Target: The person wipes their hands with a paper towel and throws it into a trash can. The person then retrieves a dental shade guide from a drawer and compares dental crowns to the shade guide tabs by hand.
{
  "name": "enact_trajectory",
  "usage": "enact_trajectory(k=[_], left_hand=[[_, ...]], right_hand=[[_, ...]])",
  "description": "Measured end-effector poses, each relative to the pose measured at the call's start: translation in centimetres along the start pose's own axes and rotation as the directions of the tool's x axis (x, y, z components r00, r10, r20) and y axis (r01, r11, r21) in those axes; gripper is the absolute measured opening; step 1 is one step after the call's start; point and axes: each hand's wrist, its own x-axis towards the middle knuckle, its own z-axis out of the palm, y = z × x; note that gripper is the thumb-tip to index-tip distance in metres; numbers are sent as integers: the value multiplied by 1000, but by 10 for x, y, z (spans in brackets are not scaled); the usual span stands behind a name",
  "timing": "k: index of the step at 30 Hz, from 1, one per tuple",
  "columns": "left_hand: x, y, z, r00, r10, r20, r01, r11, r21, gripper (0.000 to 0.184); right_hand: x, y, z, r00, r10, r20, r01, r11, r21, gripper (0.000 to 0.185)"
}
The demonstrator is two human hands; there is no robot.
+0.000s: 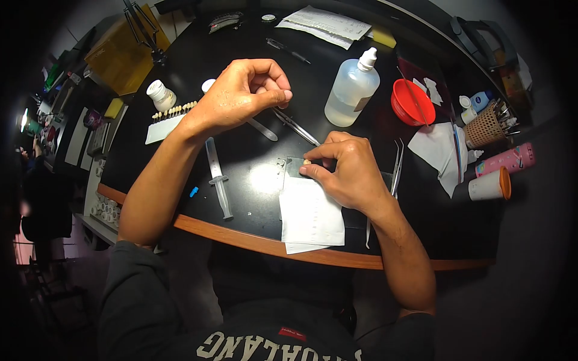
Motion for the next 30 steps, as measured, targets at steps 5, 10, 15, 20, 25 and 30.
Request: enact_trajectory(k=[5,10,15,20,25,30], left_hand=[[2,-4,-2,1000,-28,-2,28,999,35,12],[1,-2,-5,998,31,-63,-31,1000,4,12],[-3,29,-31,868,371,-330,-434,890,-142,14],[-105,64,-77,553,469,-689,-702,707,-82,13],[-292,17,6,272,152,-950,-441,897,17,14],[-433,-36,122,319,-505,-802,742,659,-120,38]], right_hand=[[-1,-1,-1,1000,-17,14,17,1000,-15,22],[-2,-2,-2,996,-60,-62,63,997,46,19],[-3,-7,-7,952,-211,-222,203,977,-61,12],[-9,-7,-17,842,-353,-407,301,935,-188,13],[-15,-16,-29,746,-427,-511,380,903,-200,9],[-40,-52,-38,783,-485,-388,511,859,-42,3]])
